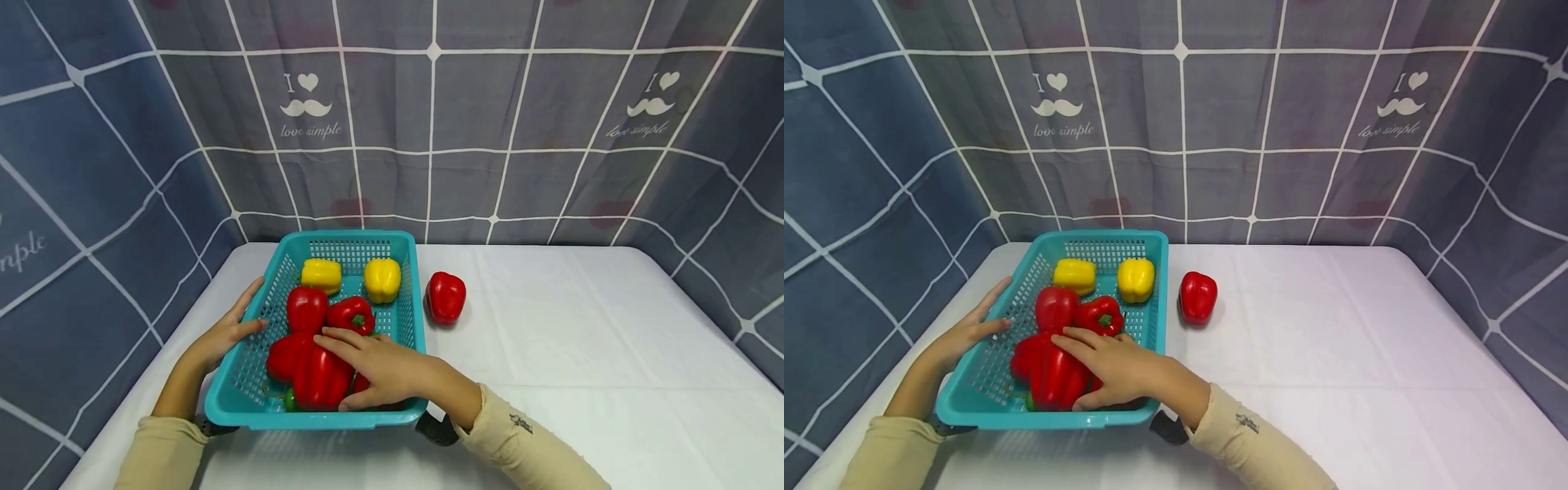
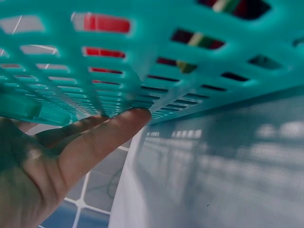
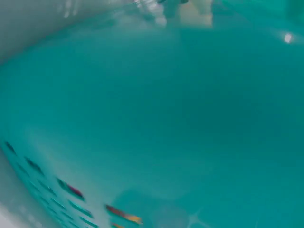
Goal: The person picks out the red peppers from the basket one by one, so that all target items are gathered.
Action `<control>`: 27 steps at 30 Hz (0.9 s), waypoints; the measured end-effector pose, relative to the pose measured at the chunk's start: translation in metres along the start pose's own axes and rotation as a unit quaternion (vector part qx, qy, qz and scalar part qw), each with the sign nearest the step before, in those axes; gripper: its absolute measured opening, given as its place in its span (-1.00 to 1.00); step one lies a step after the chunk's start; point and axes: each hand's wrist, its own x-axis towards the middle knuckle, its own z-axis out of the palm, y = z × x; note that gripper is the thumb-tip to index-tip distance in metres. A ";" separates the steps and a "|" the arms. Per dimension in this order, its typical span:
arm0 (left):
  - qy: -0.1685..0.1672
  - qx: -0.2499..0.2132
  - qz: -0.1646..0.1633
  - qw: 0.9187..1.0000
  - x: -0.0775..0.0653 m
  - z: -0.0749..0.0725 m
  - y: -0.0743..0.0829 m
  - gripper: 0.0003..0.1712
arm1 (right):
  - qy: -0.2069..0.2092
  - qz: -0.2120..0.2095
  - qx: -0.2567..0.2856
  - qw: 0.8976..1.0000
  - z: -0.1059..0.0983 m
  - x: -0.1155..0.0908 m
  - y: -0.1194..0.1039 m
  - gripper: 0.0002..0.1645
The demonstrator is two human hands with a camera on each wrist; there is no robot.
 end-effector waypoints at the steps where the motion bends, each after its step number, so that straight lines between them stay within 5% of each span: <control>1: 0.001 0.001 0.000 1.000 0.001 0.000 0.000 -0.09 | -0.002 0.000 0.001 1.000 -0.002 0.001 0.000 0.09; 19: 0.006 -0.004 0.000 1.000 0.004 0.001 -0.001 -0.09 | 0.035 -0.018 0.015 0.999 0.005 0.011 0.002 0.10; 27: 0.004 -0.006 0.002 1.000 0.003 0.000 -0.002 -0.09 | 0.052 0.006 0.085 0.995 -0.001 0.007 0.003 0.14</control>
